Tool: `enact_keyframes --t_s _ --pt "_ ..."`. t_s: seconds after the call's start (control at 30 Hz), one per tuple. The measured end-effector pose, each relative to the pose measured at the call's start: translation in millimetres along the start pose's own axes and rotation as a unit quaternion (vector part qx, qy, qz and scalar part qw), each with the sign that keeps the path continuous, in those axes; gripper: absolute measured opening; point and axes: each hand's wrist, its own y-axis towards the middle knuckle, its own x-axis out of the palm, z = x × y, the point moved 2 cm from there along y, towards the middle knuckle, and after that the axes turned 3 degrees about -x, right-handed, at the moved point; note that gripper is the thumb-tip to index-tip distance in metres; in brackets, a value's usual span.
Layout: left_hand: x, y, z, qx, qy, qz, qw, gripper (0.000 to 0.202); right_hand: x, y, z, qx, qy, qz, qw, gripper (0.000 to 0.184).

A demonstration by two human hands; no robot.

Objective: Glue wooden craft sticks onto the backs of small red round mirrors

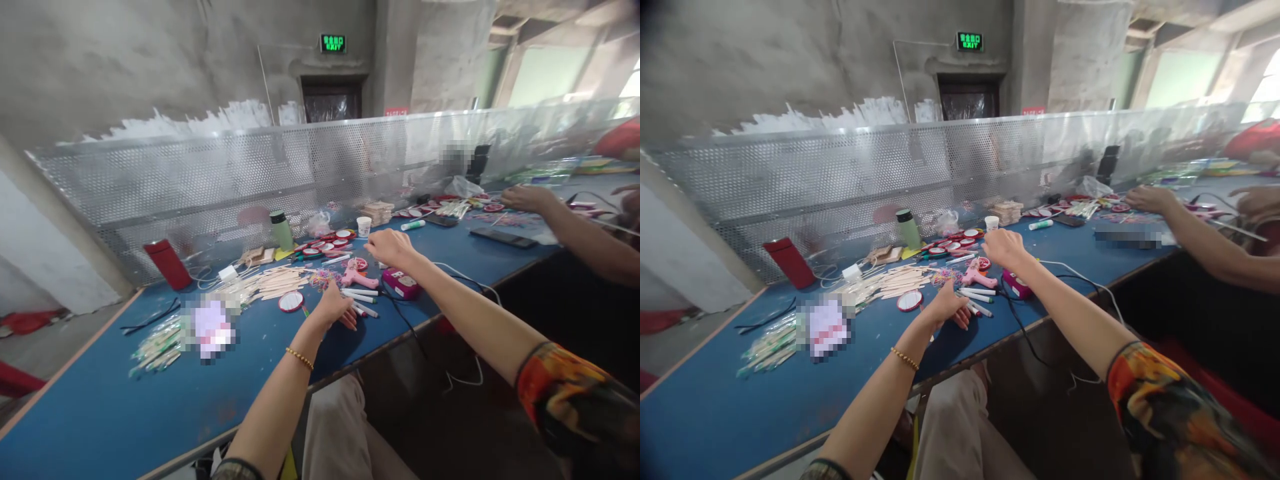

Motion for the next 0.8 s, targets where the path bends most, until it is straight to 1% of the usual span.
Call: enact_keyframes --t_s 0.07,0.1,0.13,0.17,0.2,0.27,0.3,0.37,0.43,0.5,0.63,0.8 --pt "-1.0 -10 9 -0.014 0.014 0.004 1.000 0.079 0 3 8 0.010 0.006 0.001 1.000 0.037" --pt "-4.8 -15 16 -0.008 0.022 0.020 1.000 0.077 1 3 12 0.009 0.009 0.000 1.000 0.037" --pt "-11.5 -19 23 0.012 0.019 0.063 0.998 0.073 3 1 14 0.003 0.009 0.000 1.000 0.037" --pt "-20.5 -24 31 0.035 0.002 0.126 0.991 0.067 5 -2 14 -0.007 0.006 -0.004 1.000 0.038" --pt "-30.9 -29 38 0.069 -0.031 0.200 0.977 0.060 8 -5 12 -0.022 0.001 -0.013 1.000 0.038" --pt "-50.7 -38 50 0.148 -0.127 0.324 0.926 0.047 19 -14 3 -0.058 -0.013 -0.042 0.997 0.038" --pt "-58.5 -42 53 0.177 -0.167 0.365 0.899 0.041 25 -18 -4 -0.075 -0.017 -0.053 0.996 0.037" --pt "-68.4 -47 54 0.205 -0.223 0.404 0.863 0.034 39 -22 -18 -0.105 -0.023 -0.066 0.992 0.036" --pt "-72.3 -49 52 0.205 -0.253 0.423 0.846 0.028 52 -22 -30 -0.121 -0.030 -0.069 0.990 0.034" --pt "-72.8 -50 50 0.193 -0.267 0.432 0.840 0.025 62 -17 -37 -0.120 -0.035 -0.078 0.989 0.032" --pt "-71.3 -47 47 0.183 -0.285 0.416 0.844 0.024 74 -4 -38 -0.106 -0.035 -0.094 0.989 0.036" --pt "-71.2 -47 46 0.187 -0.278 0.390 0.858 0.026 76 0 -35 -0.101 -0.023 -0.101 0.989 0.036"
